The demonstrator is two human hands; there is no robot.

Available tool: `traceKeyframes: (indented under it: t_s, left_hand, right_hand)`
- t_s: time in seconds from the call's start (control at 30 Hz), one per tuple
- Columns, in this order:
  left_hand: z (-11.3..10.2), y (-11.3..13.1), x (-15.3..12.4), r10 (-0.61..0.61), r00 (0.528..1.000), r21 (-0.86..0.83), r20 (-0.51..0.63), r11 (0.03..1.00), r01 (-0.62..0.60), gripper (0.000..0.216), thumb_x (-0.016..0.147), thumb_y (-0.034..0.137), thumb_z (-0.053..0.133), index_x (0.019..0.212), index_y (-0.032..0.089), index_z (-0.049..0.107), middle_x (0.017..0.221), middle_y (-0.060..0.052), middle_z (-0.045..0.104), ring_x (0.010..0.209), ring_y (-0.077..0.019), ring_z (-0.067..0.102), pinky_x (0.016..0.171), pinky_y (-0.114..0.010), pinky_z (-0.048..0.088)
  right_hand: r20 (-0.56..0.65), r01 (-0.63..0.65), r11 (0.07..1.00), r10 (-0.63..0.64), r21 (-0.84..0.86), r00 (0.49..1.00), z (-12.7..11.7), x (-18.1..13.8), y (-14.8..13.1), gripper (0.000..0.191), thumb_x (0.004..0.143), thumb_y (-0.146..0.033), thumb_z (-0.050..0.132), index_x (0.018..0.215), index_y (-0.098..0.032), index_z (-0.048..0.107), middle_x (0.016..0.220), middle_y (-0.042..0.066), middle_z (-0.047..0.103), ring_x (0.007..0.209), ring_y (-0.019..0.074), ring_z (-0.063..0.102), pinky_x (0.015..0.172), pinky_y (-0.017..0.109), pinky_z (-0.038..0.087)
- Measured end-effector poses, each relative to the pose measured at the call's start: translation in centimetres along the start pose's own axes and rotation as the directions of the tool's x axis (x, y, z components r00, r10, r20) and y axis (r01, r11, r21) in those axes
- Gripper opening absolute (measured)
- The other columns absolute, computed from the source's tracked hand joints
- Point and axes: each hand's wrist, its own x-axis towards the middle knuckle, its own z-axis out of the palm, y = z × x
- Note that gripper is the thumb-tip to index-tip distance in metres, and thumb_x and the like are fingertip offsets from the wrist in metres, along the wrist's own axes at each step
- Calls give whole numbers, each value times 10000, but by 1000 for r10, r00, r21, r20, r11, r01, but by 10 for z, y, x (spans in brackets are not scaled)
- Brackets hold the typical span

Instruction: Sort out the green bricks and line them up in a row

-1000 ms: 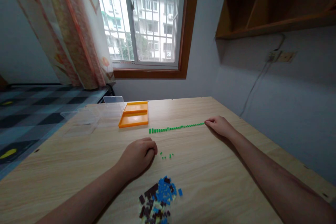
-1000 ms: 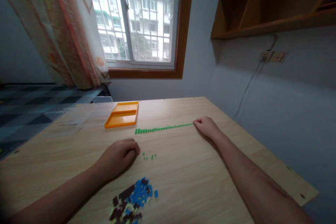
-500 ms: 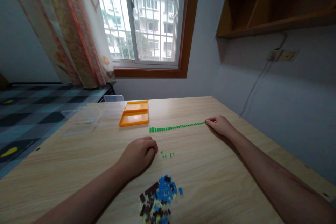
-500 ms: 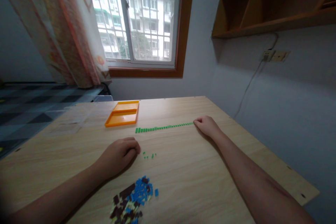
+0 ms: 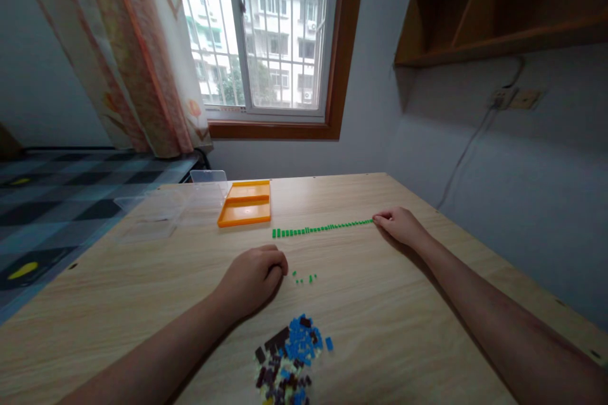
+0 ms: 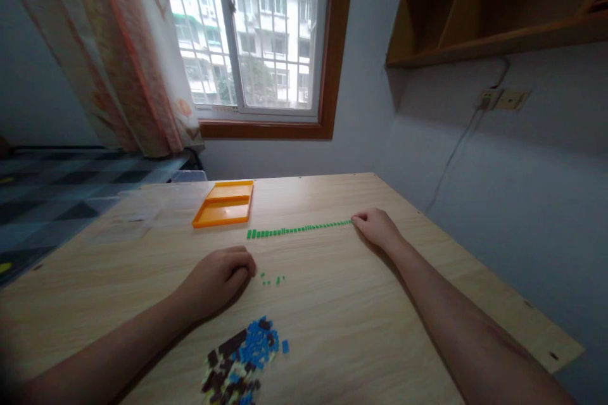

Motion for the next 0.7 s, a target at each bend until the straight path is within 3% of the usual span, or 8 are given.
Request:
traceKeyframes:
  t_s: [0.1, 0.17, 0.27, 0.4, 0.57, 0.7]
  left_hand:
    - [0, 0, -1, 35, 999, -42, -24, 998, -36, 259, 797, 90, 474, 778, 197, 709, 839, -24, 687, 809, -180, 631, 757, -299, 459]
    - [-1, 0, -2, 76, 997, -82, -31, 994, -79, 283, 799, 85, 475, 799, 203, 733, 855, -29, 689, 820, -176, 637, 770, -297, 471]
    - [-1, 1, -3, 120, 992, -113, -24, 986, -122, 315, 798, 73, 481, 825, 214, 761, 864, -31, 682, 810, -168, 636, 769, -291, 480]
    - [-1, 2, -4, 118, 993, -93, -19, 988, -119, 325, 812, 71, 496, 841, 228, 778, 873, -30, 660, 806, -165, 624, 768, -287, 484]
    - [0, 5, -3, 104, 994, -76, -30, 991, -106, 322, 819, 69, 510, 863, 233, 784, 893, -32, 647, 823, -169, 619, 780, -291, 488]
    - [0, 5, -3, 108, 993, -92, -50, 989, -112, 337, 821, 59, 506, 913, 231, 782, 913, -33, 650, 847, -168, 622, 790, -292, 492]
  right_hand:
    - [-102, 38, 999, -35, 19, 994, -3, -5, -14, 323, 911, -321, 548, 1065, -170, 789, 1034, 97, 768, 863, 212, 693, 757, 271, 486]
    - [-146, 194, 979, -184, 60, 972, -3, -16, -31, 309, 928, -318, 542, 1059, -175, 783, 1026, 92, 760, 820, 189, 668, 732, 266, 481]
    - [-76, 476, 866, -470, 151, 880, 3, -42, -65, 262, 949, -299, 550, 1000, -186, 781, 895, 74, 733, 730, 152, 625, 667, 251, 455]
    - [58, 644, 725, -674, 246, 736, 15, -78, -105, 200, 944, -233, 586, 1013, -212, 773, 920, 54, 718, 769, 128, 632, 683, 232, 457]
    - [156, 754, 612, -791, 238, 592, 24, -92, -119, 242, 945, -199, 563, 1090, -220, 756, 942, 56, 714, 836, 151, 651, 762, 257, 478]
    - [164, 777, 590, -807, 218, 567, 28, -91, -116, 234, 963, -236, 552, 1071, -227, 760, 935, 53, 705, 815, 150, 646, 742, 259, 470]
